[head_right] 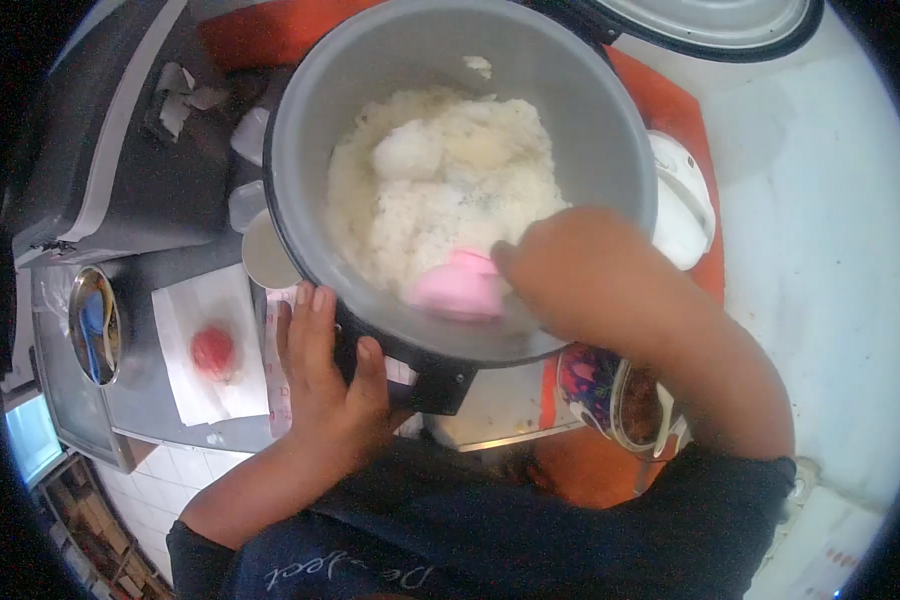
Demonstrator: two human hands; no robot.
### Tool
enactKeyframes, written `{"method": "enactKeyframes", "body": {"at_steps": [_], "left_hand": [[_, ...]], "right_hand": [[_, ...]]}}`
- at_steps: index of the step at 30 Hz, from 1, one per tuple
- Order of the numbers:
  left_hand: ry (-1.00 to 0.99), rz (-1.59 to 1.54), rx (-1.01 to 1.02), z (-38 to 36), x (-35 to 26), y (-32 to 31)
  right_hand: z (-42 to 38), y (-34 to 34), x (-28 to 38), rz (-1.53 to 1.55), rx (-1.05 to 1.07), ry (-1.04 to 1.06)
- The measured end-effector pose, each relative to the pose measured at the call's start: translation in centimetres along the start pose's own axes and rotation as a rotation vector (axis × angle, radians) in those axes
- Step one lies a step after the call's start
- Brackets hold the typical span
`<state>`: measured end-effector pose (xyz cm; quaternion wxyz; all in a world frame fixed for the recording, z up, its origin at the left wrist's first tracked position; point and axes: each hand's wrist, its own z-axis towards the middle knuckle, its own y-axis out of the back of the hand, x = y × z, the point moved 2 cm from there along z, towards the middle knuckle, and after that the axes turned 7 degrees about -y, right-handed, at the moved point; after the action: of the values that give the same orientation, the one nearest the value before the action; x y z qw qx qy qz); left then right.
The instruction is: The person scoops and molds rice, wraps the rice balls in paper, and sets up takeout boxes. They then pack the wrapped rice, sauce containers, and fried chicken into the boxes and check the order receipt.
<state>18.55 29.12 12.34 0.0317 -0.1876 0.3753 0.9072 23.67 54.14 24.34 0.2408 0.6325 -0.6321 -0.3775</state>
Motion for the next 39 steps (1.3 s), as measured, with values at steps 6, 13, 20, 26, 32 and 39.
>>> {"method": "enactKeyframes", "body": {"at_steps": [6, 13, 20, 26, 32, 39], "left_hand": [[0.03, -0.068, 0.044, 0.1, -0.3, 0.7], [0.016, -0.038, 0.065, 0.2, -0.5, 0.7], [-0.085, -0.155, 0.211, 0.3, 0.6, 3.4], [0.262, -0.06, 0.317, -7.3, 6.9, 7.9], [0.696, 0.119, 0.305, -19.1, 17.6, 14.2], [0.55, 0.173, 0.403, -21.6, 21.5, 12.3]], "right_hand": [[2.4, -1.8, -1.0, 0.099, -0.023, 0.04], [1.7, -0.8, -8.7, 0.755, 0.185, 0.114], [-1.4, -2.2, -11.6, 1.125, 0.219, -0.113], [-5.4, -4.1, -9.5, 1.382, -0.178, -0.17], [-10.2, -7.3, -2.2, 1.698, -0.582, -0.259], [-10.3, -8.5, 15.6, 1.962, -0.351, 0.013]]}}
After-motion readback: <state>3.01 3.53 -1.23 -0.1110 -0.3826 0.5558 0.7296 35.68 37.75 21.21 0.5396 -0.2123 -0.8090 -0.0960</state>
